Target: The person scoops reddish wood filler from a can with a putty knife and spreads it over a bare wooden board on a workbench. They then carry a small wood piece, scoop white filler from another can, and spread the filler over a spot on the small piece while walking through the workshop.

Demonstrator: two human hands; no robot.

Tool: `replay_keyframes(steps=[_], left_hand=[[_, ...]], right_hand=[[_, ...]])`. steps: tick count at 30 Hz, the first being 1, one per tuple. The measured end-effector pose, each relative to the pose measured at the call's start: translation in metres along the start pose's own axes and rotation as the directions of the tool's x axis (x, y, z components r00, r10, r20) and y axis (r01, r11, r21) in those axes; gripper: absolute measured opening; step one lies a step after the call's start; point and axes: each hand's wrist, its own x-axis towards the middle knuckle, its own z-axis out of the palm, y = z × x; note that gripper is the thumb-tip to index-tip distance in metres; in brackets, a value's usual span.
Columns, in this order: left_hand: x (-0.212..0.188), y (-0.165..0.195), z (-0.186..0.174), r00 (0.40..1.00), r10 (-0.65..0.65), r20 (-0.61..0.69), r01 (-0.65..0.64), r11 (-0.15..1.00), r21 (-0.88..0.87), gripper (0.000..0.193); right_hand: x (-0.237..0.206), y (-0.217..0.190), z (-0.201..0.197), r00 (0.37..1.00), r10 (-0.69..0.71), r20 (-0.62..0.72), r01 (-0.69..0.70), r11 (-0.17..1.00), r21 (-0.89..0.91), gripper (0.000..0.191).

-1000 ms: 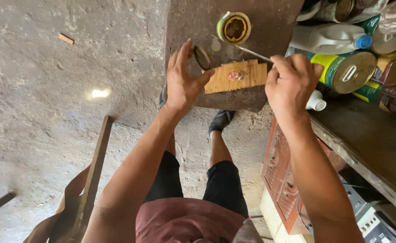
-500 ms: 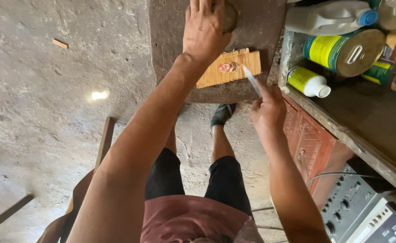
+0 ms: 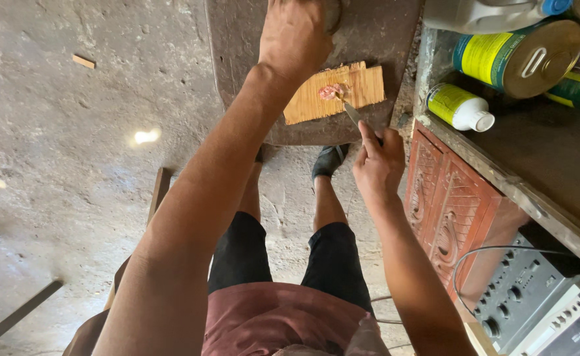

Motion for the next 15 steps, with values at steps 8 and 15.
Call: replay_keyframes(steps=[8, 15], left_hand=[[0.010, -0.007, -0.010, 0.989, 0.078, 0.124, -0.088, 0.993, 0.075, 0.030], [0.007, -0.003, -0.010, 0.978, 0.150, 0.147, -0.174, 0.970, 0.169, 0.033]], right_hand=[[0.004, -0.004, 0.005, 0.993, 0.079, -0.086, -0.059, 0.976, 0.212, 0.039], [-0.012, -0.007, 0.006, 0.967, 0.236, -0.094, -0.187, 0.911, 0.367, 0.030]])
